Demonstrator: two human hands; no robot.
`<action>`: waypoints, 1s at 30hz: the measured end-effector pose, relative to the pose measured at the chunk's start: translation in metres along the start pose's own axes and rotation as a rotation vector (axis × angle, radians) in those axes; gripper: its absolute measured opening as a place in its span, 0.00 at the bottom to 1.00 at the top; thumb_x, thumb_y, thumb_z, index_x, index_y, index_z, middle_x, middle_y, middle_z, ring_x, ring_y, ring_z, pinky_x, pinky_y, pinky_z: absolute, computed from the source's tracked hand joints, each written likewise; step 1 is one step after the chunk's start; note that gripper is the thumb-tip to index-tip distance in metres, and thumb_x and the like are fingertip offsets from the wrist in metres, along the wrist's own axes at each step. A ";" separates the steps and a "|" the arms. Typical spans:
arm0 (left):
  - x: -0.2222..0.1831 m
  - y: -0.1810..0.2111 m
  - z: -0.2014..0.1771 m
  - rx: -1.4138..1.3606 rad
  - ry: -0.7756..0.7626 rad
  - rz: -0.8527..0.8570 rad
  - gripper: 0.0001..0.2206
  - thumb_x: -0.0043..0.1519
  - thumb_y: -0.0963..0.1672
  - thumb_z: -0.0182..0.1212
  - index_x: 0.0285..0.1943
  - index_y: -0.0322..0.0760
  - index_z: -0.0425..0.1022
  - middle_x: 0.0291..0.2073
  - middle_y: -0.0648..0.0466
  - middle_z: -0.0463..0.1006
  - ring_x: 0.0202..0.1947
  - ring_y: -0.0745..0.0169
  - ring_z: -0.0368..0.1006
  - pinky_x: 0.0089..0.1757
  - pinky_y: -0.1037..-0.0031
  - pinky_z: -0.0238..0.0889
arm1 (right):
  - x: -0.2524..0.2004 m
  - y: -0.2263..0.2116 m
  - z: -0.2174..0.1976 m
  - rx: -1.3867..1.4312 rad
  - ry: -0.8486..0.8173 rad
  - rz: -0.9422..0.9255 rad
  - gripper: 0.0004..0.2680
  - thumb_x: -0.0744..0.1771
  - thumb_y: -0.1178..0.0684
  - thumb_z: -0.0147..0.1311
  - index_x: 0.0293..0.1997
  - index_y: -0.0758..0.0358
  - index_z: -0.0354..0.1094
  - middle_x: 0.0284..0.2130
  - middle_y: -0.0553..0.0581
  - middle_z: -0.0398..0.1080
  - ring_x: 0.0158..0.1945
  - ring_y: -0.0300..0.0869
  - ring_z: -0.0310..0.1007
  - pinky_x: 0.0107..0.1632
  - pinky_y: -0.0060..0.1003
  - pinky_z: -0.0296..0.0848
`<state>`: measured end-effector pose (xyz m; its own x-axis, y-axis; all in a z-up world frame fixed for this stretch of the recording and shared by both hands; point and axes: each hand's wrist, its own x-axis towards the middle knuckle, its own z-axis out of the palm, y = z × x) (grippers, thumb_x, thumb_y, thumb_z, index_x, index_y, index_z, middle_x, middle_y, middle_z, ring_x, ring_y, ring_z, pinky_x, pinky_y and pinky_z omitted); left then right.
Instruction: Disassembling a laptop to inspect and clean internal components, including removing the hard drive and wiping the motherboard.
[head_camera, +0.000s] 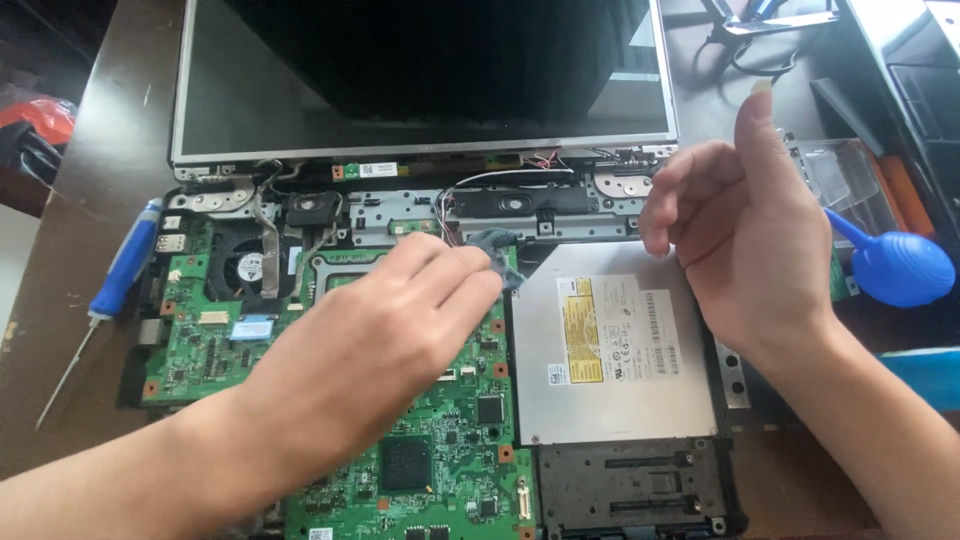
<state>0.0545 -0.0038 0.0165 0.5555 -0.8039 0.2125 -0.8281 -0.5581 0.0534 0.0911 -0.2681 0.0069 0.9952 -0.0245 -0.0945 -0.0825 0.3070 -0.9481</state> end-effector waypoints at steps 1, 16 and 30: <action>0.002 0.002 0.000 -0.059 0.021 -0.046 0.18 0.56 0.35 0.60 0.56 0.26 0.72 0.49 0.40 0.76 0.47 0.48 0.71 0.40 0.70 0.77 | -0.002 -0.001 0.001 -0.020 -0.002 -0.004 0.22 0.71 0.35 0.42 0.26 0.62 0.72 0.18 0.53 0.69 0.21 0.40 0.68 0.30 0.29 0.66; 0.007 -0.004 0.000 -0.085 -0.135 -0.181 0.29 0.48 0.25 0.49 0.61 0.26 0.69 0.45 0.36 0.76 0.44 0.44 0.73 0.42 0.65 0.76 | -0.001 0.000 0.001 0.012 0.020 0.010 0.21 0.69 0.35 0.44 0.26 0.63 0.72 0.17 0.54 0.69 0.20 0.41 0.68 0.29 0.29 0.66; 0.060 0.014 -0.021 -0.905 0.000 -0.359 0.07 0.57 0.42 0.67 0.42 0.43 0.86 0.36 0.60 0.91 0.36 0.74 0.87 0.40 0.84 0.79 | 0.000 -0.003 0.000 0.072 0.055 0.037 0.22 0.69 0.35 0.44 0.25 0.66 0.72 0.16 0.56 0.68 0.19 0.42 0.67 0.26 0.30 0.63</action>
<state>0.0745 -0.0561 0.0500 0.7862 -0.6168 0.0372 -0.3544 -0.4008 0.8449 0.0916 -0.2689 0.0093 0.9869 -0.0638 -0.1479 -0.1135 0.3761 -0.9196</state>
